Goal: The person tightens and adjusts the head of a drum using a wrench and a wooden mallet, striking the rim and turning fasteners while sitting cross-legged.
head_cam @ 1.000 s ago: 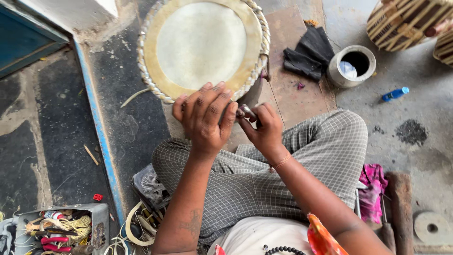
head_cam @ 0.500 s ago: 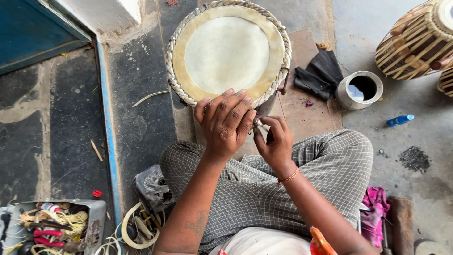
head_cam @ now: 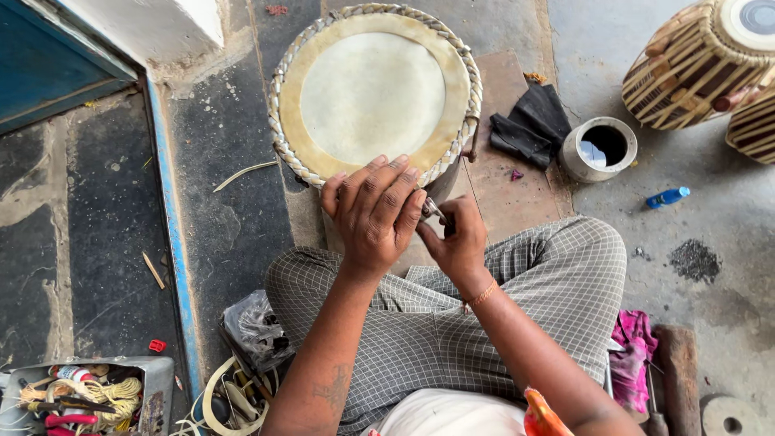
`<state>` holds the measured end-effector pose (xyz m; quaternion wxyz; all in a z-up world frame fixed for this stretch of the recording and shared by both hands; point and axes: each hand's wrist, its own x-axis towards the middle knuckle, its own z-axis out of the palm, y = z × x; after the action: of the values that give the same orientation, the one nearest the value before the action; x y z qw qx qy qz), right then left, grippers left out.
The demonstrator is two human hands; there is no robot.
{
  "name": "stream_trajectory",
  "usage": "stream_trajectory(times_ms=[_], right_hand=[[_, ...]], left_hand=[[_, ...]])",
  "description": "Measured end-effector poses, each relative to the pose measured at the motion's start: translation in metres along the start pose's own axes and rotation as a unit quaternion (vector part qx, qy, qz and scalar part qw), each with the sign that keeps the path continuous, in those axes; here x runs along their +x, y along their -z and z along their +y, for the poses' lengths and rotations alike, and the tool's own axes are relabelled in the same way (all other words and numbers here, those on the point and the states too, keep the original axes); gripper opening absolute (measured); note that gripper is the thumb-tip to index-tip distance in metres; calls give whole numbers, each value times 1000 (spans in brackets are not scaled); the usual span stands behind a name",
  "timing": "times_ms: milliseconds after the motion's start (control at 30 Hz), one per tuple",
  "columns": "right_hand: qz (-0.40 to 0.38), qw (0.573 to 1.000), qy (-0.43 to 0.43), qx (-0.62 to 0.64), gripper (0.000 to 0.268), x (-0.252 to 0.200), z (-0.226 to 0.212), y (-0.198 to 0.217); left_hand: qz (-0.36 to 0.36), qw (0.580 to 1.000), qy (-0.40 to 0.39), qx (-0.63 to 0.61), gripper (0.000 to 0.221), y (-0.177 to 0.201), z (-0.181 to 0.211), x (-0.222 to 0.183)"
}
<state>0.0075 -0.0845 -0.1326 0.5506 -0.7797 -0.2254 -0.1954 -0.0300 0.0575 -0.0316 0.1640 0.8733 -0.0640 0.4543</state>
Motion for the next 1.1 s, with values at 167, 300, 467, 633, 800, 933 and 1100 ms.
stream_trajectory(times_ms=[167, 300, 467, 633, 800, 933, 1100], right_hand=[[-28, 1000, -7, -7, 32, 3, -6, 10], [6, 1000, -13, 24, 43, -1, -6, 4], [-42, 998, -32, -27, 32, 2, -2, 10], [-11, 1000, 19, -17, 38, -1, -10, 12], [-34, 998, -31, -33, 30, 7, -3, 9], [-51, 998, -36, -12, 33, 4, -14, 16], [-20, 999, 3, -46, 40, 8, -12, 9]], left_hand=[[7, 1000, -7, -1, 23, 0, 0, 1], [10, 1000, -1, 2, 22, -4, -1, -1], [-3, 1000, 1, 3, 23, -2, -2, -2], [3, 1000, 0, 9, 24, -6, -2, -4], [-6, 1000, 0, 10, 24, -3, -1, -3], [-1, 1000, -4, 12, 25, -4, -1, -3], [-6, 1000, -2, 9, 24, -3, 0, -4]])
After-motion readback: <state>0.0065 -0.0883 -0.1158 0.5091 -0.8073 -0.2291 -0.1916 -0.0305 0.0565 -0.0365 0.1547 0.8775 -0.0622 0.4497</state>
